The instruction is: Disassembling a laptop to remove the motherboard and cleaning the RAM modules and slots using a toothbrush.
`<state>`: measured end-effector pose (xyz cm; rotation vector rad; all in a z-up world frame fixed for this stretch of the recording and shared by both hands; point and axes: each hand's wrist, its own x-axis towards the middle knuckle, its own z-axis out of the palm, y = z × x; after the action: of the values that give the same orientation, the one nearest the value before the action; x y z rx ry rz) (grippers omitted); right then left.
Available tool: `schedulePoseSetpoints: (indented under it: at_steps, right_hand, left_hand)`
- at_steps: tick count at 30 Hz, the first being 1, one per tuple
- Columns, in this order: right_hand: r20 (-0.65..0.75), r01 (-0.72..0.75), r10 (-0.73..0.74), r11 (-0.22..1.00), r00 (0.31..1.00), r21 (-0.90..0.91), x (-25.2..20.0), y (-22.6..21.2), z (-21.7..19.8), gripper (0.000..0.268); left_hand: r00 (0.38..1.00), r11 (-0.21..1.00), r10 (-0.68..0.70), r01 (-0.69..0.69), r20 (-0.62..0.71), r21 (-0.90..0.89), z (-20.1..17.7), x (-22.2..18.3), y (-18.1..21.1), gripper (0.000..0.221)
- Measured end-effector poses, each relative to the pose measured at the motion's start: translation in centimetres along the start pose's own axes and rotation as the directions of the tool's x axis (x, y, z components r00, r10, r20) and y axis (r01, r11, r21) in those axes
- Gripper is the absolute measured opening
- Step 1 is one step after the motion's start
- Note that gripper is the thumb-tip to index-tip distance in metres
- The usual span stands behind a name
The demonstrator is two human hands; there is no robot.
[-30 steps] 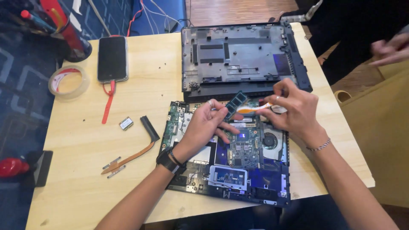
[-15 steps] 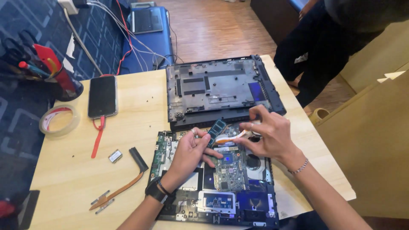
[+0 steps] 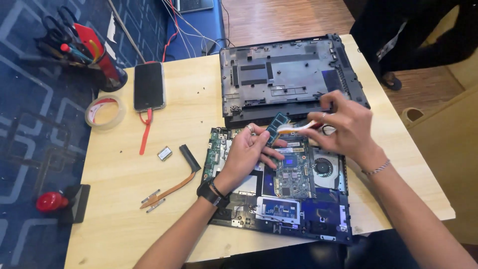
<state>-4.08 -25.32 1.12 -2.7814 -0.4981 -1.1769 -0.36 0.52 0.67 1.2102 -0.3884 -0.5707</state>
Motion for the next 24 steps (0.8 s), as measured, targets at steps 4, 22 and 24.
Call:
schedulePoseSetpoints:
  at_steps: [4, 22, 24]
  right_hand:
    - [0.01, -0.066, 0.066, 0.995, 0.998, 0.069, -0.9, -0.3, -0.2, 0.044]
    - [0.236, -0.045, 0.055, 0.998, 0.97, -0.047, 0.7, -1.7, 0.0, 0.061]
    - [0.163, -0.079, 0.083, 0.996, 0.983, -0.03, -0.3, 0.7, -0.2, 0.053]
  left_hand:
    - [1.0, 0.999, -0.009, 0.009, 0.006, 0.033, 0.3, -0.5, 0.5, 0.02]
    - [1.0, 0.999, -0.015, 0.014, 0.003, 0.048, -0.5, 0.0, -0.5, 0.019]
    - [1.0, 0.998, -0.009, 0.009, 0.008, 0.056, -0.1, -0.1, 0.0, 0.018]
